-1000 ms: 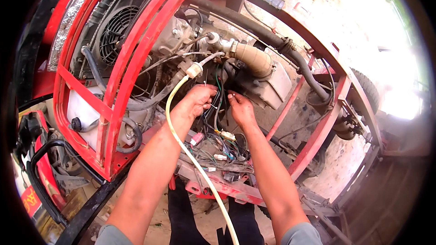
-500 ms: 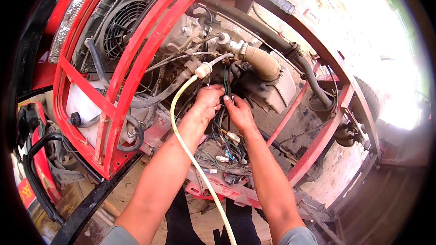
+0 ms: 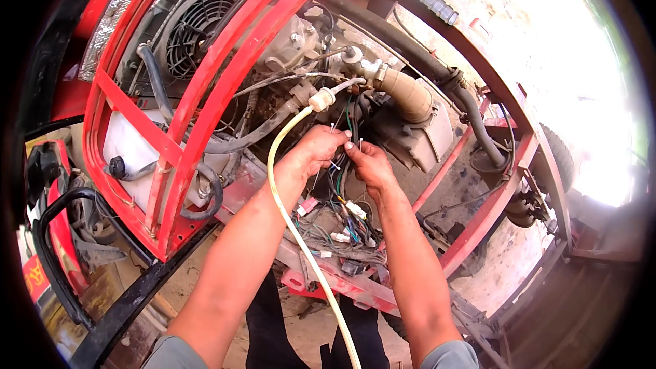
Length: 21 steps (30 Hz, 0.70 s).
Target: The person manipulates and connects several wires near the engine of a red vehicle frame, using their hands to sort, strip, and twist the wire ends together.
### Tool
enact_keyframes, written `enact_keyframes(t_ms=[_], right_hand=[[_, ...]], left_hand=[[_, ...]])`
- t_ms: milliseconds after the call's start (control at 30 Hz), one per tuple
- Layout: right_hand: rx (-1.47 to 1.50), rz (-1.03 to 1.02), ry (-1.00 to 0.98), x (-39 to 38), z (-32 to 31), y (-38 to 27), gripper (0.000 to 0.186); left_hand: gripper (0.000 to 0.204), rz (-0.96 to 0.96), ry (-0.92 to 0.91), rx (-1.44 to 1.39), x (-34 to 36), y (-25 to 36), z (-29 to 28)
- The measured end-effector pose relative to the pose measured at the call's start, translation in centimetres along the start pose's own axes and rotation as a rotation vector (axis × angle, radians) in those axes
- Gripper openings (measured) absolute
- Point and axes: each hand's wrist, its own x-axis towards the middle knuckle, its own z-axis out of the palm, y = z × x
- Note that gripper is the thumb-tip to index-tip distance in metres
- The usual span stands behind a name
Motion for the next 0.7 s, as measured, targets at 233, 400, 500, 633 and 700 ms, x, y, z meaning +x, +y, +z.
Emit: enact_keyframes(t_ms=[233, 400, 500, 633, 700], right_hand=[[-0.269, -0.081, 0.088, -0.7, 0.8, -0.4, 0.032], [-0.480, -0.361, 0.425, -2.6, 0.1, 0.9, 0.035], [-0.706, -0.482, 0.510, -3.7, 0.4, 1.6, 0.029], [-0.829, -0.581, 0.610, -4.7, 1.4, 0.3, 0.021], [-0.849, -0.729, 0.681, -4.0, 1.4, 0.1, 0.019]], left_hand=[[0.018, 0.187, 0.114, 0.003, 2.9, -2.7, 1.1], [0.008, 0.149, 0.210, -0.077, 3.3, -3.4, 1.4], [0.009, 0.141, 0.191, -0.096, 3.1, -3.3, 1.7], [0.010, 0.108, 0.098, -0.109, 2.7, -3.2, 0.8], [0.007, 0.062, 0.058, -0.134, 2.9, -3.0, 0.6]])
